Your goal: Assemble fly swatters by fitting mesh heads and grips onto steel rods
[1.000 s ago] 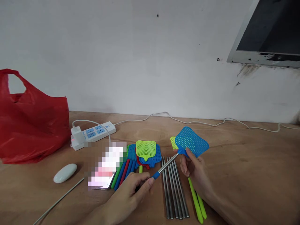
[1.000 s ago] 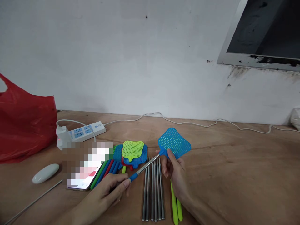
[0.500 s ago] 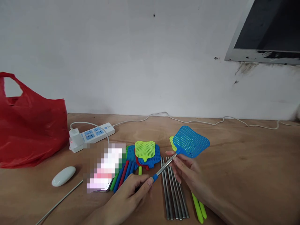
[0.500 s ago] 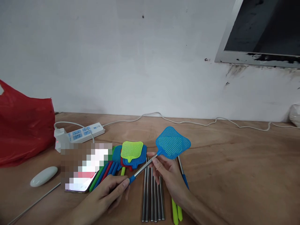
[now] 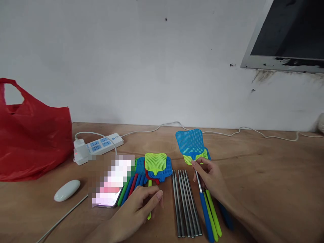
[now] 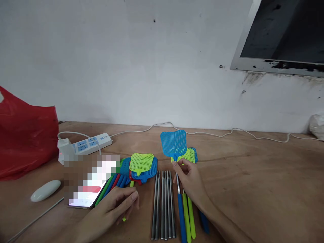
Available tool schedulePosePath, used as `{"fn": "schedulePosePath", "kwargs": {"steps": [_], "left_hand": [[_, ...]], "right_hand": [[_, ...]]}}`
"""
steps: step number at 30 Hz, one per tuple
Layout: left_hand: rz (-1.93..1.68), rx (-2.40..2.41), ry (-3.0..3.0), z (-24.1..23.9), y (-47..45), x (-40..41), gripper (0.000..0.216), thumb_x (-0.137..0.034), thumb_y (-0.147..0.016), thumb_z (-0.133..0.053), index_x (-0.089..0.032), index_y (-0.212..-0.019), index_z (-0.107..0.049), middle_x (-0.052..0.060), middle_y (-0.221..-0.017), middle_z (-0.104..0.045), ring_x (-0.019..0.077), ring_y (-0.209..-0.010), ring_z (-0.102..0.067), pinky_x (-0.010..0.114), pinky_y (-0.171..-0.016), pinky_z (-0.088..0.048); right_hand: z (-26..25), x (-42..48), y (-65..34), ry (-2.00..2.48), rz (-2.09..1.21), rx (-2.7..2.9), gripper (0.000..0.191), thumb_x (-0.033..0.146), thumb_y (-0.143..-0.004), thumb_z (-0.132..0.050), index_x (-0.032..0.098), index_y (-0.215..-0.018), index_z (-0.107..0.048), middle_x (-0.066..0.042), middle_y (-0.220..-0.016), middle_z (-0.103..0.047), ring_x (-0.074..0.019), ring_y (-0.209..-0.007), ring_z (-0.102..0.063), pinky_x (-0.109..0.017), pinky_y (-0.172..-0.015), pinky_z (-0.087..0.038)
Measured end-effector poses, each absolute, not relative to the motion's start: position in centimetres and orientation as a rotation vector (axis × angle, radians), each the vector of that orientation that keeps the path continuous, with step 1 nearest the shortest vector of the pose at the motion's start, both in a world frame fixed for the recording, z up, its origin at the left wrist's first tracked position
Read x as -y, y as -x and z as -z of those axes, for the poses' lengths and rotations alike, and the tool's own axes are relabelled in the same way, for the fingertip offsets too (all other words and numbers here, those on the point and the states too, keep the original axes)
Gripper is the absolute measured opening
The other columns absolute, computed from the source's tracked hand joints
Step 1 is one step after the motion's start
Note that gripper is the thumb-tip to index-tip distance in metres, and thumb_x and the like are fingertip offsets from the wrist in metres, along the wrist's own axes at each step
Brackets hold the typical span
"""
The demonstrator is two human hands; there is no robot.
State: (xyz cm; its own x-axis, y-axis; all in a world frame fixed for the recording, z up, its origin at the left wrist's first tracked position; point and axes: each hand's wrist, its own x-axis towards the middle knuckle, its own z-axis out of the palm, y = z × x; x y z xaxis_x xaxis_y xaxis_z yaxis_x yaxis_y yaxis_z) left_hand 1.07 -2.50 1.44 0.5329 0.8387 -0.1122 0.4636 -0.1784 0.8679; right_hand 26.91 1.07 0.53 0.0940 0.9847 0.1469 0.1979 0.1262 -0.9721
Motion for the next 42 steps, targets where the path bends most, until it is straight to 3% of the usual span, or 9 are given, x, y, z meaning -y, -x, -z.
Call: {"fn": "schedulePosePath", "kwargs": {"steps": [4,10,15,20,25,28,33,42], "left_hand": [[-0.466,-1.102,-1.875,-1.8,-1.1,2.6,0.048,-0.055,-0.101,-0.034,-0.019,-0.081,-0.059,-0.004,-0.061,-0.050,0.0128,-0.055,-0.049,0.024,-0.055,-0.037],[-0.519,-1.106,-2.031,-1.6,-1.1,2.3,0.043,-0.047,-0.102,-0.036,-0.021,-0.070,-0.048,-0.004,-0.060,-0.047,0.0146,-0.061,-0.048,0.025,-0.057,-0.032],[-0.643,-1.170,-2.157,-1.2,-1.0,2.1,0.041,-0.040,-0.102,-0.037,-0.021,-0.067,-0.041,-0.005,-0.060,-0.044,0.0138,-0.056,-0.043,0.027,-0.055,-0.028],[-0.788,-1.222,-2.278,-1.3,-0.9,1.9,0.021,-0.031,-0.101,-0.040,-0.022,-0.089,-0.055,0.000,-0.083,-0.060,0.0180,-0.071,-0.056,0.029,-0.067,-0.040],[-0.835,-1.299,-2.493,-1.0,-0.5,1.2,0.013,-0.024,-0.097,-0.044,-0.023,-0.097,-0.057,0.005,-0.101,-0.063,0.0257,-0.091,-0.059,0.038,-0.078,-0.043],[-0.849,-1.436,-2.603,-0.6,-0.1,0.6,0.012,-0.028,-0.092,-0.053,-0.022,-0.102,-0.058,0.008,-0.105,-0.064,0.0301,-0.096,-0.059,0.043,-0.081,-0.044],[-0.775,-1.532,-2.676,-0.6,0.2,0.2,0.014,-0.034,-0.091,-0.054,-0.021,-0.095,-0.057,0.009,-0.105,-0.063,0.0302,-0.095,-0.058,0.045,-0.080,-0.044],[-0.620,-1.494,-2.750,-0.6,-0.2,0.5,0.024,-0.034,-0.086,-0.059,-0.020,-0.067,-0.055,0.011,-0.103,-0.063,0.0338,-0.101,-0.056,0.050,-0.084,-0.044]], "right_hand": [[0.5,-2.1,-27.8,1.591,-0.320,1.712,0.043,0.048,-0.096,-0.039,0.023,-0.061,-0.041,0.005,-0.044,-0.041,-0.0115,-0.041,-0.040,-0.024,-0.044,-0.026],[0.7,-2.4,-28.6,1.831,-0.025,1.880,0.037,0.031,-0.085,-0.054,0.021,-0.052,-0.042,-0.001,-0.050,-0.050,-0.0164,-0.050,-0.045,-0.029,-0.050,-0.017],[0.6,-2.2,-28.8,1.938,0.082,1.973,0.034,0.031,-0.085,-0.057,0.021,-0.054,-0.046,-0.003,-0.053,-0.055,-0.0176,-0.050,-0.048,-0.029,-0.051,-0.015],[0.3,-2.1,-28.9,1.953,0.134,2.038,0.028,0.032,-0.087,-0.059,0.021,-0.062,-0.052,-0.003,-0.057,-0.059,-0.0187,-0.054,-0.053,-0.029,-0.051,-0.014],[-0.1,-1.5,-28.2,1.798,0.039,2.154,0.027,0.033,-0.093,-0.051,0.021,-0.069,-0.055,0.000,-0.059,-0.061,-0.0172,-0.057,-0.056,-0.027,-0.052,-0.020],[-0.1,-1.0,-27.7,1.729,-0.025,2.202,0.021,0.029,-0.088,-0.056,0.021,-0.069,-0.057,-0.001,-0.063,-0.064,-0.0177,-0.062,-0.058,-0.027,-0.054,-0.023],[-0.3,-0.4,-27.5,1.747,-0.144,2.223,0.018,0.026,-0.078,-0.063,0.021,-0.062,-0.056,0.000,-0.061,-0.064,-0.0169,-0.062,-0.057,-0.027,-0.054,-0.023],[-0.6,-0.2,-27.0,1.899,-0.160,2.176,0.019,0.028,-0.073,-0.065,0.021,-0.057,-0.058,-0.002,-0.061,-0.066,-0.0198,-0.063,-0.058,-0.029,-0.054,-0.022]]}}
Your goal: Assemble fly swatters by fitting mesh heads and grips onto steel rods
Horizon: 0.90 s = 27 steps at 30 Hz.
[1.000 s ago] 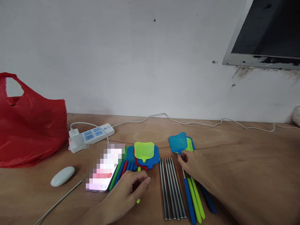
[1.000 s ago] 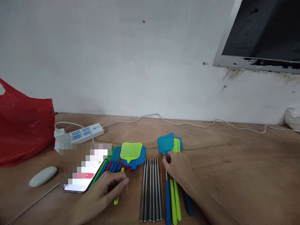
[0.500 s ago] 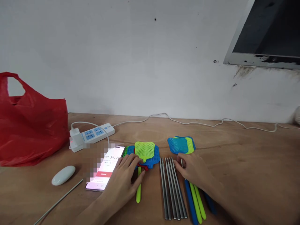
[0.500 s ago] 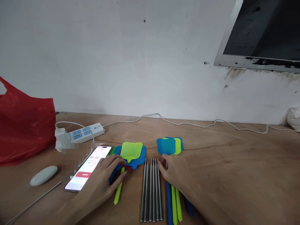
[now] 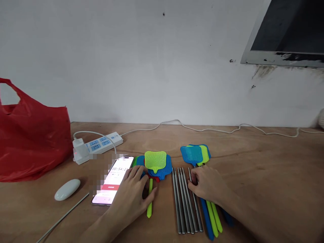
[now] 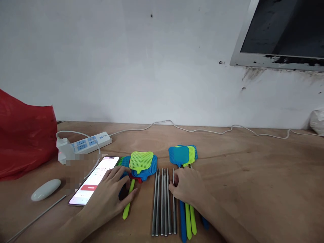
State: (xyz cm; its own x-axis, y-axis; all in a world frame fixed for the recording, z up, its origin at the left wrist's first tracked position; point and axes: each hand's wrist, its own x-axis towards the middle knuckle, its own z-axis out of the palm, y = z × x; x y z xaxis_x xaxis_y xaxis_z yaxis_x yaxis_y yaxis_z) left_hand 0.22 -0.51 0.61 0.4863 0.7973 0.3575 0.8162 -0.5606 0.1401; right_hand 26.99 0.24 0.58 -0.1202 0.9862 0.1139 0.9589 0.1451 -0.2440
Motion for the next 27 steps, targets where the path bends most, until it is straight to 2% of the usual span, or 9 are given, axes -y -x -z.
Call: {"fn": "schedulePosePath", "kwargs": {"steps": [5,10,13,16,18,21,24,27], "left_hand": [[0.669,1.418,2.741,-0.5,-0.7,1.0,0.018,-0.022,-0.079,-0.063,-0.020,-0.064,-0.054,0.010,-0.101,-0.062,0.0332,-0.104,-0.053,0.049,-0.087,-0.043],[0.883,1.412,2.973,-0.9,-1.2,1.7,0.016,-0.017,-0.081,-0.059,-0.020,-0.068,-0.051,0.006,-0.092,-0.062,0.0264,-0.095,-0.056,0.042,-0.086,-0.044],[0.983,1.504,3.085,-1.1,-1.3,2.1,0.015,-0.023,-0.089,-0.055,-0.021,-0.075,-0.052,0.004,-0.085,-0.062,0.0216,-0.084,-0.057,0.034,-0.077,-0.045],[0.980,1.686,3.204,-1.4,-1.3,2.4,0.021,-0.034,-0.097,-0.048,-0.021,-0.081,-0.054,0.000,-0.074,-0.058,0.0163,-0.068,-0.054,0.026,-0.060,-0.040],[1.003,1.772,3.269,-1.6,-1.5,2.6,0.026,-0.040,-0.100,-0.045,-0.021,-0.085,-0.055,-0.003,-0.067,-0.054,0.0143,-0.062,-0.050,0.024,-0.054,-0.035],[1.142,1.893,3.384,-1.6,-1.7,2.7,0.032,-0.049,-0.099,-0.045,-0.021,-0.088,-0.054,-0.004,-0.066,-0.051,0.0124,-0.059,-0.050,0.022,-0.053,-0.037],[1.300,2.051,3.478,-1.1,-1.8,2.6,0.038,-0.058,-0.096,-0.047,-0.021,-0.090,-0.052,-0.006,-0.067,-0.047,0.0105,-0.054,-0.048,0.020,-0.048,-0.040],[1.364,2.149,3.479,-0.9,-1.8,2.5,0.042,-0.063,-0.094,-0.048,-0.021,-0.092,-0.052,-0.005,-0.066,-0.047,0.0114,-0.054,-0.045,0.018,-0.042,-0.037]], "right_hand": [[-0.1,-0.3,-26.7,1.934,-0.142,2.051,0.020,0.026,-0.070,-0.064,0.021,-0.054,-0.054,-0.004,-0.060,-0.063,-0.0200,-0.060,-0.054,-0.030,-0.054,-0.018],[0.6,-1.0,-26.8,1.639,-0.538,1.681,0.023,0.022,-0.061,-0.064,0.022,-0.045,-0.046,0.003,-0.045,-0.043,-0.0139,-0.048,-0.038,-0.029,-0.053,-0.016],[0.4,-1.7,-27.2,1.502,-0.694,1.585,0.022,0.026,-0.063,-0.060,0.022,-0.049,-0.044,0.006,-0.044,-0.037,-0.0120,-0.046,-0.035,-0.028,-0.051,-0.021],[-0.1,-2.4,-27.8,1.365,-0.828,1.431,0.018,0.032,-0.067,-0.058,0.023,-0.058,-0.045,0.007,-0.051,-0.038,-0.0117,-0.049,-0.036,-0.026,-0.049,-0.025],[-0.5,-2.7,-28.1,1.287,-0.919,1.295,0.020,0.039,-0.072,-0.055,0.024,-0.063,-0.044,0.008,-0.050,-0.034,-0.0104,-0.044,-0.030,-0.025,-0.044,-0.023],[-1.2,-2.6,-28.0,1.183,-1.055,1.123,0.027,0.047,-0.077,-0.051,0.025,-0.065,-0.040,0.011,-0.046,-0.027,-0.0083,-0.037,-0.019,-0.024,-0.038,-0.017],[-1.7,-1.9,-27.5,1.101,-1.151,1.024,0.032,0.052,-0.077,-0.056,0.024,-0.068,-0.044,0.009,-0.048,-0.037,-0.0074,-0.036,-0.026,-0.023,-0.037,-0.020],[-1.8,-1.3,-26.8,1.010,-1.263,0.943,0.036,0.053,-0.073,-0.069,0.022,-0.071,-0.051,0.006,-0.052,-0.051,-0.0066,-0.037,-0.036,-0.021,-0.036,-0.022]]}}
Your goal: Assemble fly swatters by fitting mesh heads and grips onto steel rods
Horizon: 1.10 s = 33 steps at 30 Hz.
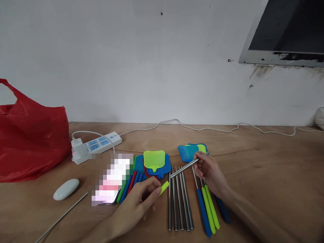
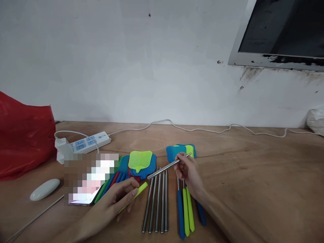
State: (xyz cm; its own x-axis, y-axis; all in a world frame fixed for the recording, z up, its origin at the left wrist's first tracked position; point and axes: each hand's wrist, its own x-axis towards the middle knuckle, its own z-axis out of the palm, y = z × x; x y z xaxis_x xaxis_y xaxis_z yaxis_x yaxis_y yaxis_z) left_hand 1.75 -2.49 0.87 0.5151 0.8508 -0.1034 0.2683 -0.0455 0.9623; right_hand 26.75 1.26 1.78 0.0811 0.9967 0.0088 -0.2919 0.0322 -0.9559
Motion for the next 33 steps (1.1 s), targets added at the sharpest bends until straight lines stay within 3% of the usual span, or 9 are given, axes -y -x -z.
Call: {"fn": "schedulePosePath", "kwargs": {"steps": [3,8,17,25,30,33], "left_hand": [[-0.618,-1.001,-1.594,-1.3,-1.8,2.5,0.039,-0.060,-0.096,-0.046,-0.021,-0.089,-0.051,-0.006,-0.060,-0.048,0.0115,-0.052,-0.042,0.019,-0.044,-0.033],[-0.663,-1.001,-1.632,-1.9,-1.9,2.7,0.036,-0.056,-0.096,-0.047,-0.021,-0.085,-0.050,-0.007,-0.060,-0.043,0.0125,-0.056,-0.045,0.024,-0.057,-0.038],[-0.663,-1.030,-1.686,-1.5,-1.8,2.6,0.036,-0.057,-0.097,-0.045,-0.022,-0.088,-0.050,-0.007,-0.064,-0.041,0.0131,-0.058,-0.042,0.024,-0.054,-0.033],[-0.681,-1.005,-1.695,-1.3,-1.9,2.6,0.033,-0.053,-0.098,-0.046,-0.021,-0.089,-0.049,-0.007,-0.063,-0.042,0.0124,-0.056,-0.043,0.024,-0.054,-0.033],[-0.685,-1.062,-1.869,-1.8,-1.9,2.9,0.033,-0.049,-0.101,-0.041,-0.021,-0.088,-0.054,-0.004,-0.066,-0.050,0.0142,-0.060,-0.051,0.025,-0.055,-0.037],[-0.766,-1.142,-2.072,-2.0,-1.6,2.8,0.031,-0.042,-0.103,-0.038,-0.022,-0.089,-0.056,0.001,-0.080,-0.060,0.0187,-0.075,-0.058,0.028,-0.067,-0.045]], "right_hand": [[-1.4,-1.0,-26.3,0.938,-1.337,0.881,0.037,0.050,-0.071,-0.076,0.020,-0.071,-0.055,0.005,-0.052,-0.055,-0.0055,-0.036,-0.039,-0.019,-0.036,-0.022],[-0.8,-1.1,-26.2,0.942,-1.351,0.844,0.037,0.048,-0.070,-0.079,0.019,-0.072,-0.057,0.005,-0.051,-0.057,-0.0049,-0.035,-0.041,-0.017,-0.035,-0.021],[-0.3,-0.1,-24.9,0.998,-1.384,1.139,0.038,0.054,-0.072,-0.078,0.018,-0.078,-0.066,-0.001,-0.061,-0.069,-0.0070,-0.038,-0.044,-0.018,-0.034,-0.028],[-0.2,0.6,-24.6,0.962,-1.494,1.241,0.032,0.049,-0.078,-0.075,0.018,-0.087,-0.074,-0.001,-0.067,-0.068,-0.0072,-0.043,-0.050,-0.017,-0.036,-0.034],[0.0,0.8,-24.5,0.879,-1.506,1.198,0.027,0.045,-0.080,-0.076,0.019,-0.087,-0.074,-0.001,-0.073,-0.064,-0.0111,-0.059,-0.054,-0.019,-0.044,-0.042],[-0.3,0.6,-24.4,0.865,-1.481,1.034,0.033,0.051,-0.077,-0.077,0.018,-0.079,-0.070,0.000,-0.072,-0.062,-0.0102,-0.058,-0.052,-0.019,-0.045,-0.042]]}}
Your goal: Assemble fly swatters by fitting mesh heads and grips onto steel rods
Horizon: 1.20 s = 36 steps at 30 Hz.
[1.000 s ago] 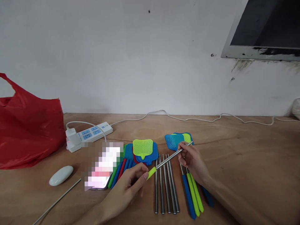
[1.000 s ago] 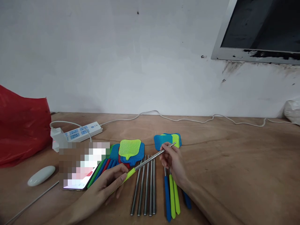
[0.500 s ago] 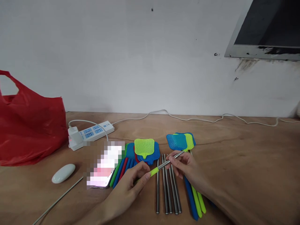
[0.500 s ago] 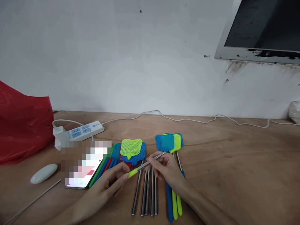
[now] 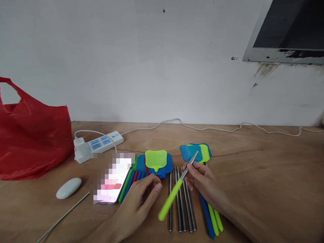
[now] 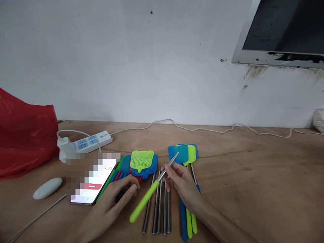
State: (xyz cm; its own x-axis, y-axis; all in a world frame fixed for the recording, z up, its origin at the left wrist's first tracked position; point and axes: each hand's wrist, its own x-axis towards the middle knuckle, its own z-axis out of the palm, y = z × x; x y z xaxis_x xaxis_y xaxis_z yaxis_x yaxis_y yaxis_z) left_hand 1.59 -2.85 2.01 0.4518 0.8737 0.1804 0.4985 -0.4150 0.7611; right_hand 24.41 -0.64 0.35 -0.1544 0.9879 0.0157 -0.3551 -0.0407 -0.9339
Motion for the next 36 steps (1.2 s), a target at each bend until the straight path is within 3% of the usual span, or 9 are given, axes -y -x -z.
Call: {"fn": "schedulePosePath", "kwargs": {"steps": [4,9,13,19,25,32,36], "left_hand": [[-0.872,-1.224,-2.340,-1.4,-1.1,2.2,0.022,-0.032,-0.101,-0.043,-0.023,-0.112,-0.059,0.009,-0.123,-0.062,0.0271,-0.114,-0.058,0.042,-0.097,-0.048],[-0.762,-1.352,-2.615,0.1,-0.7,1.3,0.047,-0.038,-0.099,-0.048,-0.021,-0.143,-0.045,0.011,-0.148,-0.050,0.0334,-0.138,-0.043,0.057,-0.113,-0.037],[-0.631,-1.365,-2.666,0.4,-0.6,1.3,0.049,-0.041,-0.100,-0.047,-0.021,-0.145,-0.043,0.012,-0.146,-0.053,0.0338,-0.137,-0.045,0.061,-0.112,-0.036],[-0.670,-1.332,-2.623,-0.1,-0.8,1.3,0.031,-0.031,-0.099,-0.045,-0.020,-0.123,-0.060,0.013,-0.127,-0.064,0.0327,-0.119,-0.059,0.055,-0.101,-0.048],[-0.716,-1.323,-2.677,0.2,-0.5,1.0,0.040,-0.031,-0.099,-0.045,-0.019,-0.137,-0.052,0.014,-0.139,-0.058,0.0357,-0.133,-0.048,0.060,-0.107,-0.042],[-0.817,-1.308,-2.644,0.3,-0.3,0.9,0.037,-0.028,-0.098,-0.047,-0.021,-0.134,-0.054,0.011,-0.132,-0.064,0.0313,-0.127,-0.055,0.055,-0.109,-0.043],[-0.797,-1.329,-2.697,0.6,-0.2,0.6,0.039,-0.031,-0.097,-0.050,-0.018,-0.135,-0.053,0.013,-0.134,-0.063,0.0345,-0.130,-0.052,0.058,-0.108,-0.043]], "right_hand": [[-1.1,0.1,-24.9,0.934,-1.393,0.935,0.043,0.061,-0.077,-0.072,0.019,-0.077,-0.061,0.004,-0.057,-0.059,-0.0065,-0.042,-0.043,-0.018,-0.039,-0.033],[-1.1,-0.4,-25.2,1.019,-1.346,1.043,0.048,0.065,-0.077,-0.068,0.019,-0.077,-0.058,0.011,-0.036,-0.039,-0.0051,-0.029,-0.028,-0.018,-0.033,-0.024],[-1.1,-0.3,-24.9,1.054,-1.333,1.110,0.050,0.068,-0.078,-0.064,0.018,-0.077,-0.058,0.011,-0.037,-0.041,-0.0052,-0.029,-0.030,-0.018,-0.034,-0.026],[-1.0,-0.2,-25.2,1.118,-1.343,1.185,0.046,0.064,-0.083,-0.059,0.018,-0.079,-0.060,0.010,-0.038,-0.043,-0.0068,-0.030,-0.034,-0.020,-0.035,-0.028],[-0.8,0.0,-25.4,1.158,-1.346,1.294,0.042,0.057,-0.088,-0.055,0.017,-0.087,-0.065,0.010,-0.040,-0.044,-0.0082,-0.032,-0.037,-0.021,-0.037,-0.030],[-0.3,-0.2,-25.5,1.155,-1.301,1.360,0.041,0.056,-0.091,-0.053,0.017,-0.088,-0.066,0.010,-0.039,-0.044,-0.0087,-0.032,-0.039,-0.021,-0.038,-0.032],[-0.2,-0.3,-25.5,1.158,-1.296,1.376,0.040,0.055,-0.091,-0.053,0.017,-0.088,-0.066,0.010,-0.039,-0.044,-0.0086,-0.032,-0.037,-0.021,-0.037,-0.031]]}}
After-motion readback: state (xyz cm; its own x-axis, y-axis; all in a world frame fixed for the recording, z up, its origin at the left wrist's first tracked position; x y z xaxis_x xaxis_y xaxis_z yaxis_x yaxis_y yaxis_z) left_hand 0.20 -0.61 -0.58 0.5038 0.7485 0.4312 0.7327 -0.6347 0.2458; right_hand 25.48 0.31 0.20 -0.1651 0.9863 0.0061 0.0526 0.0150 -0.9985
